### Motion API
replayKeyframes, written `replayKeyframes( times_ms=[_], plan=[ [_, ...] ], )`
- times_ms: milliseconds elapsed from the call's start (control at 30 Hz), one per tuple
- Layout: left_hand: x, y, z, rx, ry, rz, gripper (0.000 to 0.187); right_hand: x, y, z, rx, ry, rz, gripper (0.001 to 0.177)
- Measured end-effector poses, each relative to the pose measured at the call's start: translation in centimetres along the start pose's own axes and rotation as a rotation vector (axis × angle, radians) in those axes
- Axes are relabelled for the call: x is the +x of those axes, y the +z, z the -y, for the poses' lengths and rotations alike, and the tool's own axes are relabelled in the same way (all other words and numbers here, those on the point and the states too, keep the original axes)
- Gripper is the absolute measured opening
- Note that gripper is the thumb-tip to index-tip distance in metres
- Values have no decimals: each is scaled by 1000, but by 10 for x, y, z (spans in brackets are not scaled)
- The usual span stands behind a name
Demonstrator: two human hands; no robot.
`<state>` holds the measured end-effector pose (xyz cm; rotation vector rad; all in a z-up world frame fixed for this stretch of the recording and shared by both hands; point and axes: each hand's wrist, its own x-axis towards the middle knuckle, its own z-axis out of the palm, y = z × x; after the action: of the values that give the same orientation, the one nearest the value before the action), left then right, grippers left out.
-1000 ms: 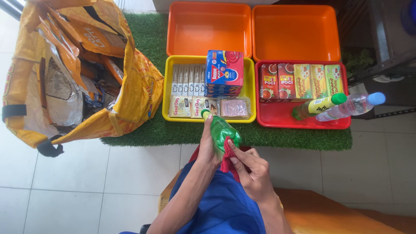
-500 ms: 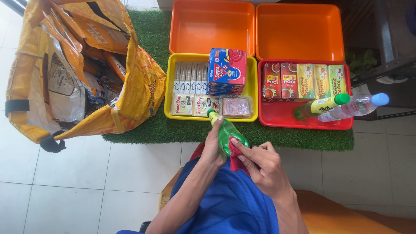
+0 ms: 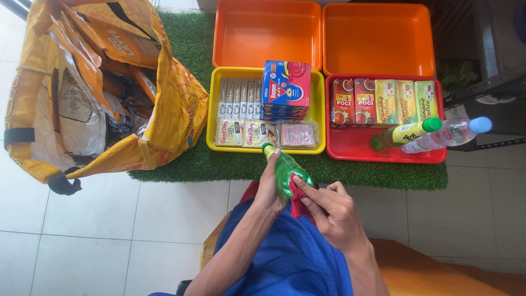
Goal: The person wipes a green plastic bottle and a packet of Ecolatte with a red cloth. The person places the cleaned items into orange and red trays alongside other packaged goods.
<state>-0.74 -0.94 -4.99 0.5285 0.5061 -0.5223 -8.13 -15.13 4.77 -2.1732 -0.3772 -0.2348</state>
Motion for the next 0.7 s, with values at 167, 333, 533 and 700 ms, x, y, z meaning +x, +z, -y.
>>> replayKeyframes(
  times_ms=[167,333,533,700],
  plan=[
    [0,2,-6,-32,54,-3,50,-13,23,2,31,7,-146,42],
    [-2,5,-5,-97,124,-31,52,-25,38,0,45,199,-254,43],
    [-4,-1,2,-137,156,-11,46,-14,34,-3,258,373,-324,39],
    [-2,3,-4,-193,181,-52,49,-23,43,4,125,332,-318,39]
  ],
)
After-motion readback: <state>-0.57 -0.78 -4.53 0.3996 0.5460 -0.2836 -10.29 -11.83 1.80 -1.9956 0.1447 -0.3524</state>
